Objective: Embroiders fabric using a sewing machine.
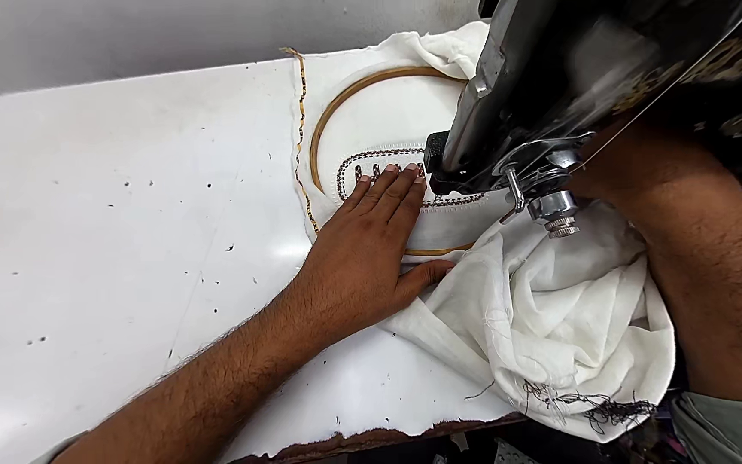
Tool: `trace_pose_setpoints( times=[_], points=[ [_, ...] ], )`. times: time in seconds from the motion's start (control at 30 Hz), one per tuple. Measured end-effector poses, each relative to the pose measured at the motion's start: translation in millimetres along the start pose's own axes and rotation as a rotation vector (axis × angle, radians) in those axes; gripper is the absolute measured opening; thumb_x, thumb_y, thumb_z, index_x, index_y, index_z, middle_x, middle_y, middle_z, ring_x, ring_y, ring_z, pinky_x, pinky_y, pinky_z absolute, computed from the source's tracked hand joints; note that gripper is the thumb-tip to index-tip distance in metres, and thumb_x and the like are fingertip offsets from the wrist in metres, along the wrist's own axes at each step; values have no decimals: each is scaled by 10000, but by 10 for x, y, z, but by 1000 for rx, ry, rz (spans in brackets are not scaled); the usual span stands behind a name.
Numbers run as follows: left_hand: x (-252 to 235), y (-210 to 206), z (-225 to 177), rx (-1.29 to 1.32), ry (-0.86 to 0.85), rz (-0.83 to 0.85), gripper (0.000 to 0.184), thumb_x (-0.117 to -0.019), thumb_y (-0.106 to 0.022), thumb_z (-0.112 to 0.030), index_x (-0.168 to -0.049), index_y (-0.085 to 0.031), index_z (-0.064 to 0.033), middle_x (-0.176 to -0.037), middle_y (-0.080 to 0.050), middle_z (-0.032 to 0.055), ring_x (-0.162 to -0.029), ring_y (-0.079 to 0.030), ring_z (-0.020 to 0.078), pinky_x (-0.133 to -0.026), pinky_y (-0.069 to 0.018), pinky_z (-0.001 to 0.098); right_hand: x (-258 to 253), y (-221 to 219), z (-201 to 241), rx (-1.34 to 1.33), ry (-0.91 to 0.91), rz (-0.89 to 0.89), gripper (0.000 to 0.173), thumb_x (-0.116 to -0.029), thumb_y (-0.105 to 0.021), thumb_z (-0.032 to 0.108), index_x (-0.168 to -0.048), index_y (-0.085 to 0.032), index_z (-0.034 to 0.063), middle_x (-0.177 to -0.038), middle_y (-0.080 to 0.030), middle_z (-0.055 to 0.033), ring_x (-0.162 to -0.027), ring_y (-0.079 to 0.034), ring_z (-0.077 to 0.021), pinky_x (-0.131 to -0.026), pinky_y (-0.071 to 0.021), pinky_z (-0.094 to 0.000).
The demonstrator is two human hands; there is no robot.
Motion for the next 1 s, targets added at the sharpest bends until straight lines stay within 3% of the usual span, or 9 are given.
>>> trace_pose_setpoints(
  times=[0.07,0.13,0.23,0.3,0.37,0.57,0.7,0.8,1.0],
  points=[
    [-8,36,38,87,11,1,932,-954,-442,-722,-1546,-427,-2,-1628,-389,161,-1539,-321,287,-1275,-213,479,-29,-30,-21,14,2,17,308,-983,-653,176,-1040,-660,-127,-1086,-643,-371,-1081,-617,-538,-868,-426,-715],
    [-26,168,121,266,37,-29,850,-971,-529,-643,-1534,-447,-12,-1593,-440,152,-1490,-405,250,-1228,-322,452,-48,-54,-43,31,-29,57,328,-991,-644,200,-1052,-666,-122,-1098,-646,-371,-1098,-616,-541,-877,-426,-726],
    [-33,448,333,471,71,-256,412,-1046,-561,-293,-1336,-626,-8,-1260,-679,113,-1134,-671,138,-1013,-550,333,-32,-80,-47,42,-103,163,328,-1017,-613,196,-976,-659,-127,-1045,-649,-365,-1050,-627,-533,-841,-434,-711],
    [-22,494,445,561,107,-367,220,-1038,-557,-152,-1168,-686,-29,-1025,-718,43,-883,-691,63,-826,-589,247,-46,-117,-56,50,-108,193,329,-1023,-607,206,-975,-667,-114,-1053,-656,-351,-1062,-630,-518,-854,-439,-700],
    [-37,415,445,605,107,-343,182,-1025,-558,-117,-1103,-696,-28,-956,-715,36,-795,-683,62,-749,-595,246,-76,-153,-77,53,-97,191,329,-1020,-612,219,-985,-676,-102,-1070,-661,-343,-1088,-628,-514,-876,-441,-700],
    [-129,269,218,442,1,-225,177,-992,-598,-141,-1043,-755,-76,-963,-671,24,-808,-625,64,-734,-530,230,-179,-216,-151,-11,-42,20,318,-937,-698,240,-983,-685,-75,-1093,-668,-326,-1119,-627,-497,-897,-443,-717],
    [-185,210,158,305,-30,-160,195,-991,-628,-196,-1086,-765,-96,-1054,-674,66,-969,-651,174,-857,-552,383,23,-94,75,-172,116,-244,246,-900,-651,102,-992,-665,-126,-1075,-659,-363,-1098,-629,-532,-868,-455,-708],
    [-199,197,105,265,-85,-124,166,-940,-598,-103,-990,-754,-83,-1081,-668,90,-1074,-627,240,-926,-521,448,145,-54,212,-210,232,-308,222,-895,-658,86,-943,-666,-130,-1032,-667,-356,-1071,-637,-532,-865,-466,-686],
    [-122,295,272,958,-119,-131,143,-979,-500,2,-1028,-629,43,-1039,-677,121,-995,-675,169,-926,-567,349,175,-136,240,-198,256,-248,289,-875,-705,101,-1040,-661,-132,-1119,-649,-365,-1156,-598,-535,-939,-435,-688]
  ],
)
Point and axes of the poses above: each hand's wrist, its own x-axis away from the middle knuckle, its own y-axis out of the back of the hand, z = x × y, the point moved 8 cm from there along -x, towards the middle knuckle
